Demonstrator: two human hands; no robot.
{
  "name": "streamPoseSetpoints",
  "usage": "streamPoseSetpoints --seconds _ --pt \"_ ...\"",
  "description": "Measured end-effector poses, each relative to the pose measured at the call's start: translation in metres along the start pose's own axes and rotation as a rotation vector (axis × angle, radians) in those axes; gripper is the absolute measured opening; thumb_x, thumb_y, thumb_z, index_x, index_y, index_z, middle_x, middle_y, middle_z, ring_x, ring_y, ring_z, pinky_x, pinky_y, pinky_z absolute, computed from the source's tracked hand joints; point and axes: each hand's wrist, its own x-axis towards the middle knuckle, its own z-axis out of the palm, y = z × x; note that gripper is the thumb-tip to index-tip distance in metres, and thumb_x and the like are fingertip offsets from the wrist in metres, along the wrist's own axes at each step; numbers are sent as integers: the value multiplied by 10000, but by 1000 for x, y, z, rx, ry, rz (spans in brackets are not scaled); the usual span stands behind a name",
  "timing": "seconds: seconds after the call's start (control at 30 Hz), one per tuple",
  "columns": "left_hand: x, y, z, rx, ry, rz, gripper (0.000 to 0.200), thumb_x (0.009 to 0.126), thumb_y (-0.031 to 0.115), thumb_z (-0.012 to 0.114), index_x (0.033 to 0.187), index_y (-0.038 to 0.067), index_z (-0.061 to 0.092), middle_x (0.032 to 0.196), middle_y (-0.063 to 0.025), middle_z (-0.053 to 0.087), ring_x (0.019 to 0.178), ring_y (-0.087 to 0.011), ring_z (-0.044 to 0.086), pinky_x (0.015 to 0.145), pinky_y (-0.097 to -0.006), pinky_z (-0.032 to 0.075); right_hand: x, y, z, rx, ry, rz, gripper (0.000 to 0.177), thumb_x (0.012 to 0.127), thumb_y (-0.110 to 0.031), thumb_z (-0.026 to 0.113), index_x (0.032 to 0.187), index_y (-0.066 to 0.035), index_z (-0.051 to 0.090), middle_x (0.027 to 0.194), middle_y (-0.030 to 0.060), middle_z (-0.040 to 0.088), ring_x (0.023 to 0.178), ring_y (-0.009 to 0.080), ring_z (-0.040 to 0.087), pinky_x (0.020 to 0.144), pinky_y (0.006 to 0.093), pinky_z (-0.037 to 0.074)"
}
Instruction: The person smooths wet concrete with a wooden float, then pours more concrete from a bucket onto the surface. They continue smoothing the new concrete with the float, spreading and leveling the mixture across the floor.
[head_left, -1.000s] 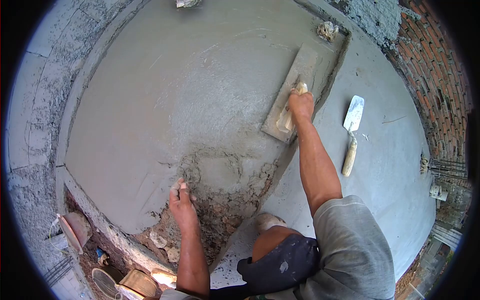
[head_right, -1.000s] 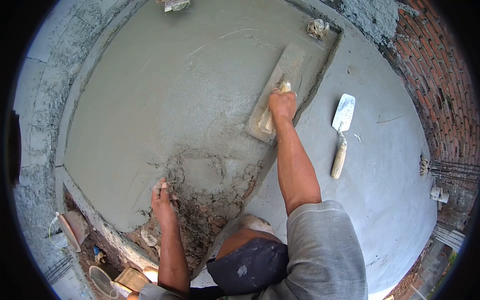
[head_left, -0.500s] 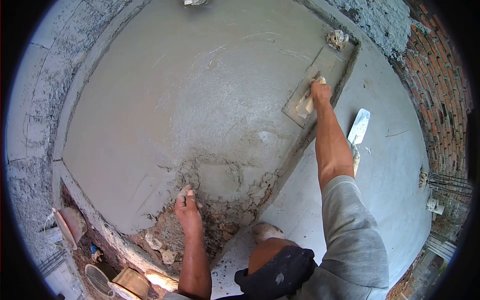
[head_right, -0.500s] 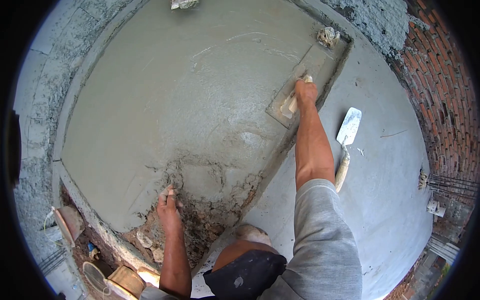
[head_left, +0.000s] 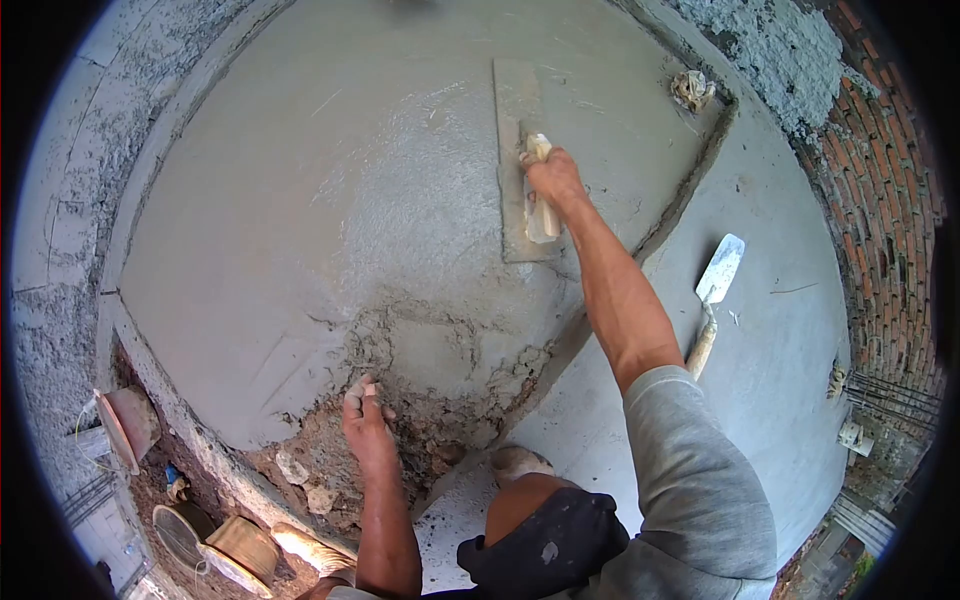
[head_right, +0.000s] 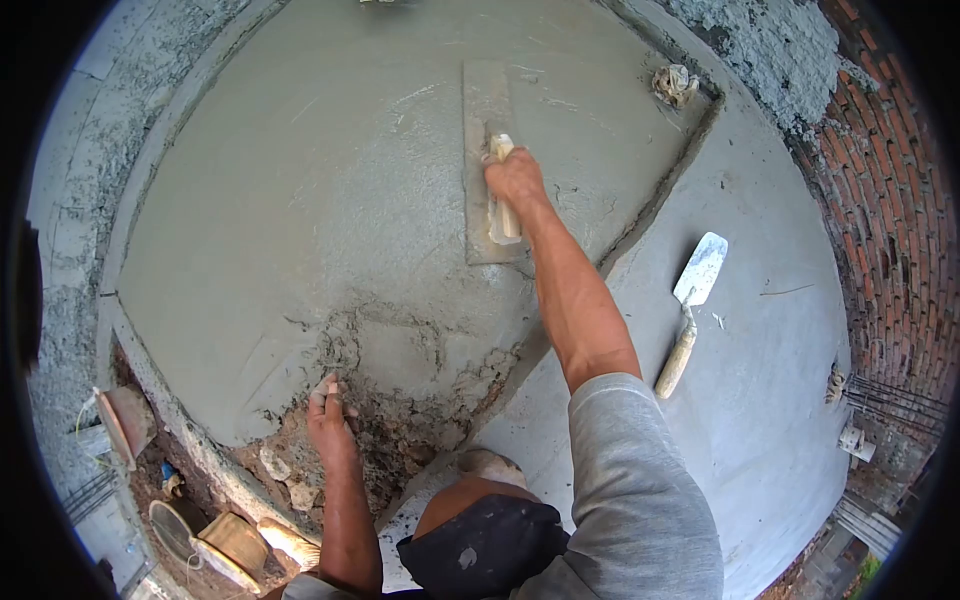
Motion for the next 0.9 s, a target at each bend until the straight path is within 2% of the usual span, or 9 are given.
streamPoseSetpoints --seconds 0.03,0.2,0.3,0.4,0.47,0.5,0.57,0.63,0.9 --pt "-1 3 7 -18 -6 0 350 974 280 561 1226 39 593 972 -11 618 608 -63 482 498 -224 355 -21 -7 20 -93 -49 -46 549 896 -317 564 1214 127 498 1154 337 599 1129 426 584 986 428 467" --pt "-12 27 25 -79 -24 30 352 975 279 559 1230 39 591 991 -17 618 615 -61 477 504 -220 351 -122 -24 105 -194 -349 -316 614 907 -269 564 1325 147 391 1163 325 597 1128 424 581 985 444 462" --pt "-15 41 26 -80 -12 39 344 976 270 559 1229 38 591 971 -11 615 616 -60 474 512 -219 356 -153 -35 99 -217 -596 -390 608 913 -269 565 1323 146 392 1152 329 599 1120 432 583 982 446 463" --pt "-12 43 18 -53 17 63 308 985 230 541 1210 26 589 955 -15 609 617 -48 472 492 -211 361 -148 -38 60 -202 -536 -362 600 928 -287 563 1322 135 397 1105 313 623 1061 428 616 948 452 485" --pt "-6 36 9 -45 34 81 314 984 236 544 1211 23 588 951 -11 610 613 -48 474 489 -213 363 -120 -35 22 -53 -417 -83 536 934 -367 571 1203 88 485 1053 317 632 1026 453 613 901 467 483" --pt "-5 33 6 -42 38 89 317 984 239 545 1211 22 588 949 -9 611 611 -48 475 487 -214 364 -101 -27 3 -138 -192 -173 544 963 -347 531 1289 79 443 1018 273 656 954 403 664 864 474 516" --pt "-4 28 3 -38 48 79 322 983 242 548 1214 20 587 944 -7 614 606 -47 474 493 -212 362 -44 12 -30 -208 214 -184 518 926 -382 574 1167 73 514 1017 283 652 970 402 659 859 461 514" --pt "-7 21 2 -37 58 49 323 982 241 549 1215 19 587 937 -8 616 601 -48 473 501 -211 361 -7 35 -79 97 266 65 533 902 -404 594 1082 97 573 979 286 667 964 388 665 871 444 500" --pt "-13 15 23 3 23 -3 291 983 210 544 1189 15 605 914 -19 607 606 -60 459 519 -225 363 77 128 -125 -39 505 164 662 878 -442 580 1149 162 557 1043 287 669 999 407 653 890 426 490"
